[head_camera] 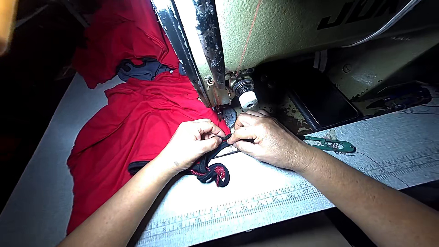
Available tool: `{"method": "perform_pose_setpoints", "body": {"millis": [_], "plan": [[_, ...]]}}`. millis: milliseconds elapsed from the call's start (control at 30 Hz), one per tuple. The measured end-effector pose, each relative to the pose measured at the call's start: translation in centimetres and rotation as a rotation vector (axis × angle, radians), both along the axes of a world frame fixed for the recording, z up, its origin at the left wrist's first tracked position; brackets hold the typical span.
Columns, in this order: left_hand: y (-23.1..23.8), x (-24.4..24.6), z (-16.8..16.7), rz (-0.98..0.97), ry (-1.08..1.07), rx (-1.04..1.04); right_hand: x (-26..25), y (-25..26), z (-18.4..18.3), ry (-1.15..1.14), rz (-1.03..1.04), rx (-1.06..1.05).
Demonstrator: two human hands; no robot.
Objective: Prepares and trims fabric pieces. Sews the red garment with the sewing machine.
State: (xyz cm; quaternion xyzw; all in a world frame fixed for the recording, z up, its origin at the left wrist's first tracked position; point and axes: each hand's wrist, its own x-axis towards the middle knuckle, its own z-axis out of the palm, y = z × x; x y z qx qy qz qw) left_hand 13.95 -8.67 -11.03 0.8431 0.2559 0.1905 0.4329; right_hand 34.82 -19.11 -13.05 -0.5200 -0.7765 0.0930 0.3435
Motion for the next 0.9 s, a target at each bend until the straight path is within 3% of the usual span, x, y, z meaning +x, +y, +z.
{"method": "perform_pose_setpoints", "body": {"millis": [333,567,767,900], "plan": [[0.0,-0.2,-0.9,-0.09,-0.053,0.276,-0.5,0.1,-0.1,0.189,-0.102,0.008],[-0.1,-0.3,-1.2,-0.085,-0.028,0.255,-0.7,0.1,-0.4,0.052,-0.078,0.012],[-0.4,-0.5,-1.3,-0.126,-0.02,0.589,-0.7,-0.3,-0.5,0.021,-0.068,0.069],[-0.4,-1.0,-1.2,-0.119,0.005,0.65,-0.2,-0.7,-0.4,-0.075,-0.025,0.112]]}}
